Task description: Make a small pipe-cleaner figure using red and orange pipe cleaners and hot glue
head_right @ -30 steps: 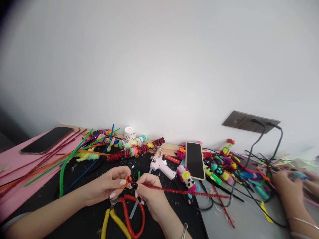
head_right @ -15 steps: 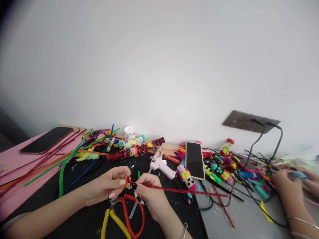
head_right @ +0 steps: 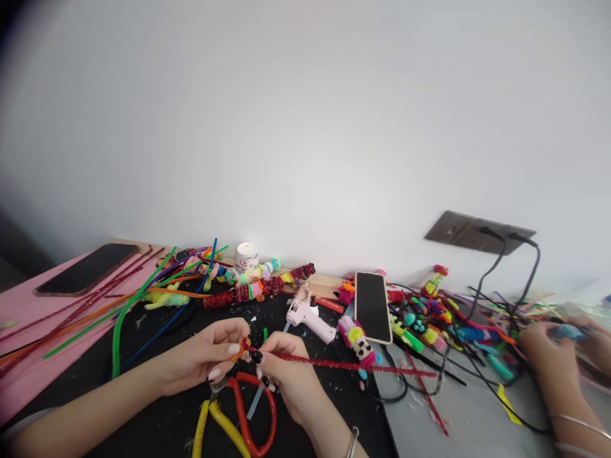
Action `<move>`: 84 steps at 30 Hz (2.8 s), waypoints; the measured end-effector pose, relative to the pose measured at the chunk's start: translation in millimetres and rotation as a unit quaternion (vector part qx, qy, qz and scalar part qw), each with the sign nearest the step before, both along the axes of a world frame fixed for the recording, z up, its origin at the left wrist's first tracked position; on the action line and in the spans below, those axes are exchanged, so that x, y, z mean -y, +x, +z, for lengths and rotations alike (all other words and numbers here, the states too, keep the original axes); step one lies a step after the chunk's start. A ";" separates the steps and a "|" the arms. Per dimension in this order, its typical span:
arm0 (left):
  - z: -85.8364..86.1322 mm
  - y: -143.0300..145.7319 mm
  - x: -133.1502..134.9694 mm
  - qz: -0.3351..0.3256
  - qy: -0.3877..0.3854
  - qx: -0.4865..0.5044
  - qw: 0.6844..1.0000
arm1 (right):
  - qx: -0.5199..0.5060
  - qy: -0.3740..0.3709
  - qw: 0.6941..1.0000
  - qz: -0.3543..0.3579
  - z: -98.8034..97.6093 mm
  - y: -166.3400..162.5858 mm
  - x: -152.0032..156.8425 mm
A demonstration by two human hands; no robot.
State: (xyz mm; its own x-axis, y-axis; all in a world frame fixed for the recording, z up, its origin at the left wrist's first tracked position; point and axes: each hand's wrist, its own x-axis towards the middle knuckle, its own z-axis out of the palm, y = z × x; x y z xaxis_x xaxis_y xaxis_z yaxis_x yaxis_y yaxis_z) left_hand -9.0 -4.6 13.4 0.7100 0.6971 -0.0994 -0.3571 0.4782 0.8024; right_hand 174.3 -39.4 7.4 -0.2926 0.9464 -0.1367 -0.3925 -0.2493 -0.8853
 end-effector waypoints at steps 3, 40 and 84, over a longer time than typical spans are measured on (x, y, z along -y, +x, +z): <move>-1.0 0.0 -0.2 -0.003 0.000 0.004 1.000 | 0.002 0.002 1.000 -0.003 0.7 -0.4 0.9; 0.8 0.0 0.1 -0.020 -0.019 0.023 0.999 | 0.002 0.003 1.000 -0.007 1.2 -0.8 1.4; 1.4 -1.7 1.9 -0.039 -0.021 0.051 0.998 | -0.096 -0.018 0.995 0.016 -2.5 3.0 -0.6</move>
State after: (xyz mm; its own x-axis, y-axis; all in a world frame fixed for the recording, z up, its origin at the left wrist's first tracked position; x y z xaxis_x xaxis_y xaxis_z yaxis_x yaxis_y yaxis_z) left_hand -10.7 -6.6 14.8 0.7698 0.6362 -0.0523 -0.3965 0.5407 0.7419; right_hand 177.3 -38.8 4.9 -0.3470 0.9314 -0.1099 -0.5441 -0.2954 -0.7853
